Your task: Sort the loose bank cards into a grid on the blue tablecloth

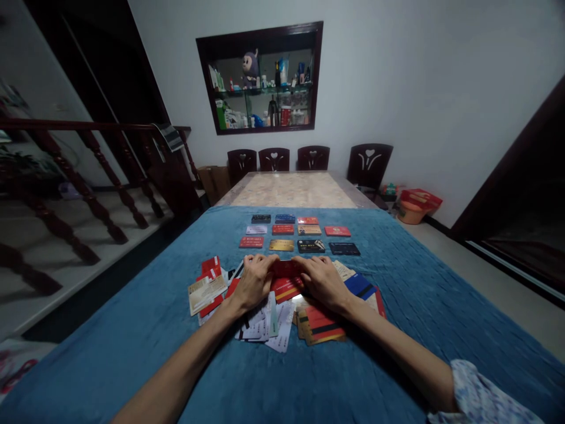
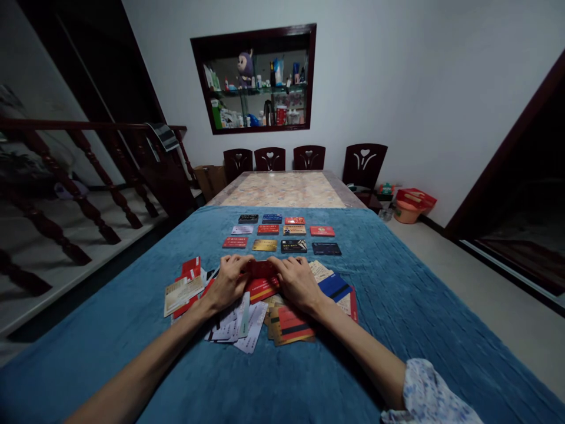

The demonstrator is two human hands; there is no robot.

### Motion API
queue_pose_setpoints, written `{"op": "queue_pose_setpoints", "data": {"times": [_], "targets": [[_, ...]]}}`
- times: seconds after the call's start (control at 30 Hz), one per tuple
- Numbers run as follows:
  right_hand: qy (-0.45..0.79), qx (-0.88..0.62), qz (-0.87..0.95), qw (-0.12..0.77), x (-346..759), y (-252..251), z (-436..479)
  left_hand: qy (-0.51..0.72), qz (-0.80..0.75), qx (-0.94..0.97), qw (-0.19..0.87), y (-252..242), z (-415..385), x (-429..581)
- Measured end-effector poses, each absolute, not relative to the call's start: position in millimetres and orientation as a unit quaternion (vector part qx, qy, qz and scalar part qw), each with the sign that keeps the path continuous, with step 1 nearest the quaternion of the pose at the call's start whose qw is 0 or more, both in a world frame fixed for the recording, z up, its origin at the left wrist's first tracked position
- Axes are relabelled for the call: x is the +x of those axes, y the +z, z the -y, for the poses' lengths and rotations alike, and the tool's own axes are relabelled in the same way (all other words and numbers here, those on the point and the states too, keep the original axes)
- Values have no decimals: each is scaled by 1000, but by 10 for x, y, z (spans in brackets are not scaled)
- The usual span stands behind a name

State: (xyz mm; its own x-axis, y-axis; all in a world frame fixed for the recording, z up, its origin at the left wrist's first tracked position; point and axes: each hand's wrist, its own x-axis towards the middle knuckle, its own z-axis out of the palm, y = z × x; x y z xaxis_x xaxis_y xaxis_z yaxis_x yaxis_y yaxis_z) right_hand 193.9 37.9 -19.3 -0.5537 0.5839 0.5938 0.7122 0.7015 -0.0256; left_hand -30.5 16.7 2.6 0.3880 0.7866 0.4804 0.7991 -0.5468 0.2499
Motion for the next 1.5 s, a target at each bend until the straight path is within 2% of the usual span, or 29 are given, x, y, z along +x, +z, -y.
{"op": "queue_pose_setpoints", "data": {"times": [0.27,0.73,1.13,1.5], "targets": [[-112,-384,874,275,1926,-157,-371,-277,486,-828,21,67,-144,-285],[-73,-403,870,276,1942,-99,-385,-269,519,-811,-24,92,-136,-250],[-65,-391,871,289,2004,-34,-384,-250,511,-822,2,97,-133,-272],[-50,-415,874,248,2019,73,-364,-217,497,-839,43,160,-199,-280]]}}
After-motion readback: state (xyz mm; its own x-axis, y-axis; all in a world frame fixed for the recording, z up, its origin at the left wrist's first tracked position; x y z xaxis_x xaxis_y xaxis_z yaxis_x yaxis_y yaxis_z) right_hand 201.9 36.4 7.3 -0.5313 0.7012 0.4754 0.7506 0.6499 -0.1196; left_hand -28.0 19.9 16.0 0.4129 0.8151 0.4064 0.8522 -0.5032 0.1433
